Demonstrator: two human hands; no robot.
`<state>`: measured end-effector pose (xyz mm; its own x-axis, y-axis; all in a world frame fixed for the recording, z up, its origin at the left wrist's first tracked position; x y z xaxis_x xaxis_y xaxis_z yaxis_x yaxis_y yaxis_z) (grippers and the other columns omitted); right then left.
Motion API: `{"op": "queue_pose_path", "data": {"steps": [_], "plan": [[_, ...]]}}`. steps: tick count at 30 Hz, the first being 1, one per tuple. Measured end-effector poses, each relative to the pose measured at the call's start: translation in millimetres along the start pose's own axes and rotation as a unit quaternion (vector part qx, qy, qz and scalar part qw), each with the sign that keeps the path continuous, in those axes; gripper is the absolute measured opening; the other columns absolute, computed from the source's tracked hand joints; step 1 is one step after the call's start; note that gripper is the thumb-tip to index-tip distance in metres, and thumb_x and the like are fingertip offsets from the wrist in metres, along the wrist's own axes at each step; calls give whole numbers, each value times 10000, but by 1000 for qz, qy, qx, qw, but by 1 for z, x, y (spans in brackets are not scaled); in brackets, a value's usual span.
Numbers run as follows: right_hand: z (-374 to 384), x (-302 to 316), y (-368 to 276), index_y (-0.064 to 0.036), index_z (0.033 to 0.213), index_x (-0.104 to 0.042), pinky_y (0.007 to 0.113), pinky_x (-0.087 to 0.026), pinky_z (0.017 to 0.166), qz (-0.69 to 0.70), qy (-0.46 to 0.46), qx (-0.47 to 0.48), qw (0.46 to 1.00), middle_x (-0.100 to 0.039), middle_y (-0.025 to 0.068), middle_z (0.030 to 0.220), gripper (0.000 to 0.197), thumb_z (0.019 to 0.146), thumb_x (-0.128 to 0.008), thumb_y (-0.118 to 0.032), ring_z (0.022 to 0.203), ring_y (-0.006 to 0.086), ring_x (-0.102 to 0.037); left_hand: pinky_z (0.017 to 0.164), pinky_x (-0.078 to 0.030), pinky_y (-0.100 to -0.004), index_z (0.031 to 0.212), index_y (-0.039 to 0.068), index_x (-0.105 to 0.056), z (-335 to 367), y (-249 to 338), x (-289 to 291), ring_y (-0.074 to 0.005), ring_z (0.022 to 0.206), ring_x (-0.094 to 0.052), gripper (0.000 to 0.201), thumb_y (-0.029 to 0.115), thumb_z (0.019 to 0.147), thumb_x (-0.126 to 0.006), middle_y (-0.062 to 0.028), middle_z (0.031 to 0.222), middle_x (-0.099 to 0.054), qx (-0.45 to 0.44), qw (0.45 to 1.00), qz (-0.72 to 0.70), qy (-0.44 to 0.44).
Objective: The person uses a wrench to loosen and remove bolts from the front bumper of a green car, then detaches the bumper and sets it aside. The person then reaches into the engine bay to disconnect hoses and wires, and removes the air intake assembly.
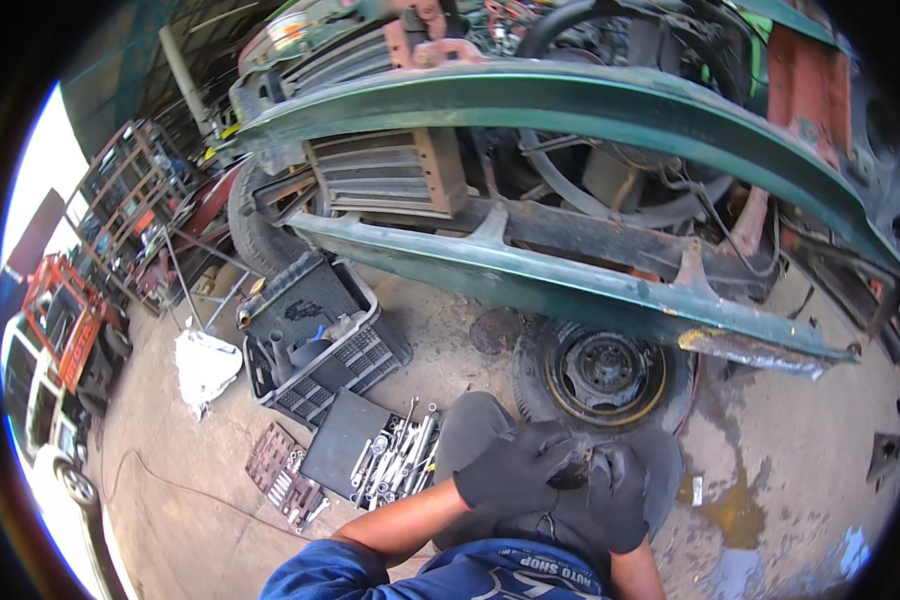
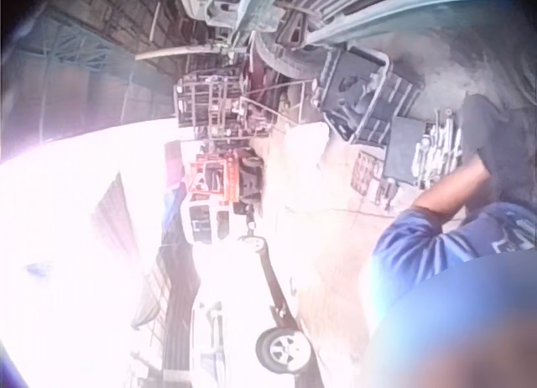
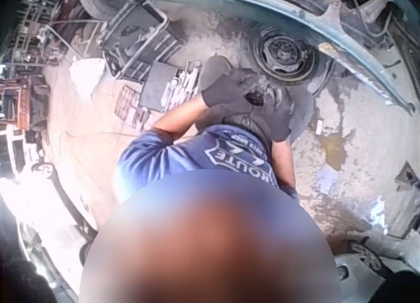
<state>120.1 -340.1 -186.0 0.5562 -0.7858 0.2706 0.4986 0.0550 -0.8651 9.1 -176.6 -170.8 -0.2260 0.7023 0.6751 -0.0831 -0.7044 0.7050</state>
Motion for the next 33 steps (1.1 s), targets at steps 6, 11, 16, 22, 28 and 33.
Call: {"op": "queue_pose_path", "data": {"steps": [6,11,16,22,28,33], "plan": [[-2,5,-4,33,1037,-632,388,-514,785,-17,19,-19,999,-672,161,901,210,955,-598,-158,826,305,-648,969,-522,-426,1357,47,-575,-2,4,2,-388,1149,-622,549,235,864,-727,-226,1273,-609,-55,997,51,29],[-1,9,-4,-7,975,-636,425,-511,708,-67,8,-1,998,-666,184,850,142,918,-620,-135,765,349,-660,932,-520,-436,1356,47,-551,8,5,-4,-377,1104,-648,457,337,1008,-609,-252,1259,-619,60,995,63,-55],[4,24,9,-30,1040,-657,414,-533,694,-242,18,85,966,-670,153,830,222,1005,-592,-239,741,334,-658,881,-505,-398,1323,39,-593,25,8,-13,-286,973,-645,380,319,1070,-547,-188,1150,-660,161,973,-165,-17],[-6,49,49,-23,1160,-658,456,-517,904,-145,-89,-53,984,-686,200,1141,254,1012,-602,-221,1032,379,-653,904,-499,-402,1359,30,-550,62,-19,-39,-274,1002,-631,404,320,1078,-531,-207,1180,-654,121,970,-201,-66],[21,70,17,-60,1181,-649,431,-527,894,-357,-110,46,926,-682,176,1128,240,981,-615,-189,1041,368,-668,954,-496,-436,1380,26,-566,89,-13,-23,-349,1102,-648,444,345,1081,-490,-208,1244,-664,143,967,-194,-81],[76,98,-77,-54,1132,-646,460,-528,817,-278,-267,-179,905,-662,180,1071,219,959,-614,-183,955,396,-655,872,-508,-339,1308,55,-612,87,58,29,-202,923,-631,417,388,1079,-508,-123,1042,-683,313,842,-407,-165]]}}
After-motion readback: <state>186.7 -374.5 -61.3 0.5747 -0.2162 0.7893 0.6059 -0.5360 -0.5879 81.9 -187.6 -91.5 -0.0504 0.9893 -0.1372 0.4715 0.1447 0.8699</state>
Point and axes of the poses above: each hand's wrist, its own z-axis towards the middle knuckle, its own x-axis out of the back of the hand, y = z × x, the point moved 1 cm from there along z, towards the middle knuckle
